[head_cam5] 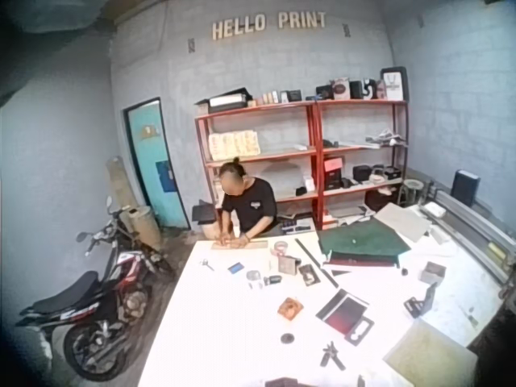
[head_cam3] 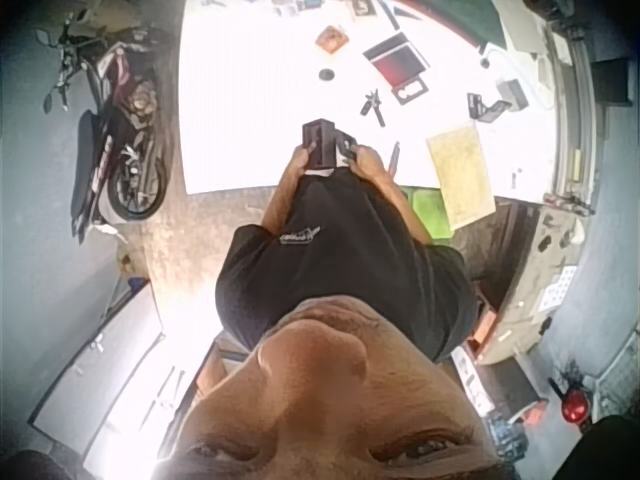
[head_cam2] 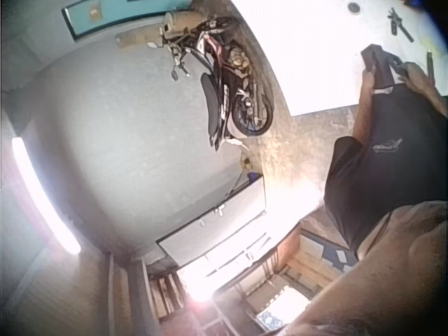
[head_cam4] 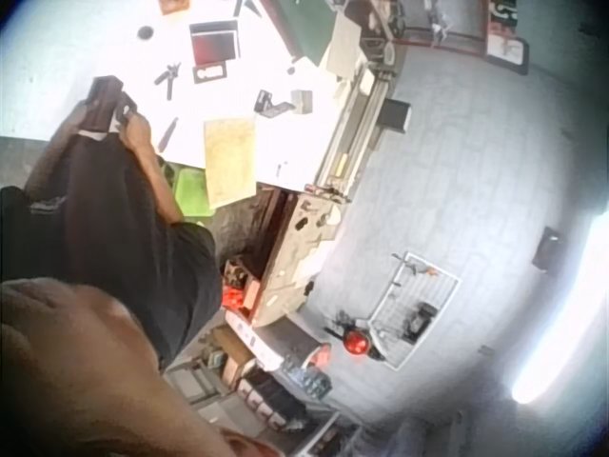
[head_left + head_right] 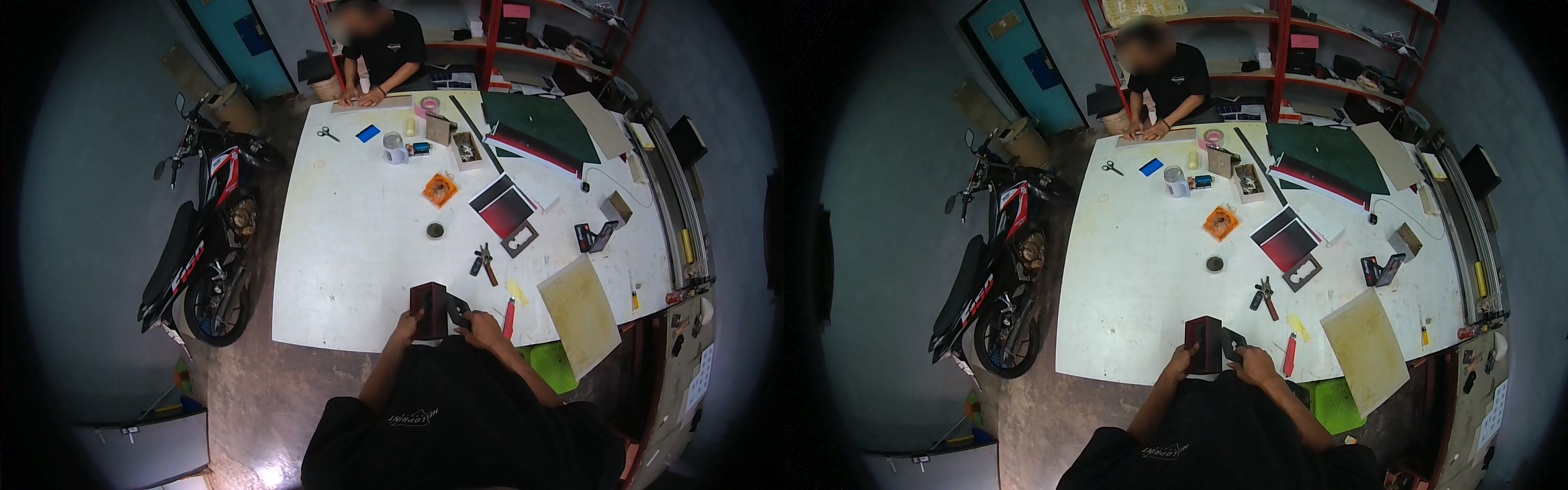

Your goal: The person assembles photo frames by cutting a red gradient sheet with a utility knife, applying adhesive to a white backing with a brush, and placing a black frame insert on top. They repeat this process for multiple frames, handling sheets, frames, and tools on a cluttered workbench.

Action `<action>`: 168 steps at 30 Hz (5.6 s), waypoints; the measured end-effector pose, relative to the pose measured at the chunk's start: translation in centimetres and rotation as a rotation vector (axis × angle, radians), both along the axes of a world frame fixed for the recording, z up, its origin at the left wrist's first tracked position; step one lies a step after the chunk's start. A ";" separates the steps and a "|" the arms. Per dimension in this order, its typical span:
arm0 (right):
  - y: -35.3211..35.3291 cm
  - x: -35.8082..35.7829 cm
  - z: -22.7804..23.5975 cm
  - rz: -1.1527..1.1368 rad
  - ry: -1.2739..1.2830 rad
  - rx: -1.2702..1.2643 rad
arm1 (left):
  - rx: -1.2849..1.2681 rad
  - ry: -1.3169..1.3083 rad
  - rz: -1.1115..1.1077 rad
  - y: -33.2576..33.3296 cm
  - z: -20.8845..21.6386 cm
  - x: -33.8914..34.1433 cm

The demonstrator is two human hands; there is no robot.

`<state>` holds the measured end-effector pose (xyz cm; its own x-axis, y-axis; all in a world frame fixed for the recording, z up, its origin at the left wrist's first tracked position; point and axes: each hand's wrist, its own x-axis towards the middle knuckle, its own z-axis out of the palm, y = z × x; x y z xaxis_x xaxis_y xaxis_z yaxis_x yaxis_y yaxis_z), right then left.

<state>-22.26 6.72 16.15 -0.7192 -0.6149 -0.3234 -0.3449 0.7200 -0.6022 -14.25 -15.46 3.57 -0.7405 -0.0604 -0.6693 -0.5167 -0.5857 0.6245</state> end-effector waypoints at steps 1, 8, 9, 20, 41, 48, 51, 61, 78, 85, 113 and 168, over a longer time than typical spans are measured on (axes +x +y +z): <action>0.0 0.0 0.1 -0.003 -0.005 -0.003 | -0.007 0.001 -0.004 0.0 0.0 0.0; 0.0 -0.1 -0.6 -0.023 -0.011 -0.029 | -0.016 0.003 -0.004 0.1 -0.7 -0.2; 0.0 -0.1 -0.6 -0.026 -0.009 -0.038 | -0.019 -0.010 0.002 0.1 -0.8 -0.2; -1.2 0.9 0.4 -0.129 0.171 0.031 | 0.163 0.116 0.102 0.5 2.7 -1.2; -3.6 1.2 -3.5 0.324 -0.204 0.201 | -0.772 0.039 -0.168 2.2 3.3 -2.5; -3.7 1.5 -5.3 0.329 -0.190 0.128 | -0.852 0.030 -0.177 2.5 4.6 -2.7; -3.9 0.9 -4.8 0.357 -0.312 0.131 | -0.847 0.022 -0.217 2.4 4.5 -2.6; -4.3 0.7 -4.8 0.424 -0.419 0.084 | -0.936 0.182 -0.240 2.4 2.7 -1.7; -4.6 0.3 -6.0 0.493 -0.552 0.122 | -0.821 0.141 -0.337 2.0 3.5 -1.6; -4.3 0.3 -5.6 0.490 -0.490 0.070 | -0.796 0.140 -0.346 2.0 4.1 -1.7; -3.9 0.3 -4.1 0.304 -0.510 0.029 | -0.833 0.122 -0.364 1.9 2.9 -1.9; -3.8 0.8 -5.0 0.296 -0.312 0.054 | -0.657 -0.025 -0.314 1.3 -0.1 -1.8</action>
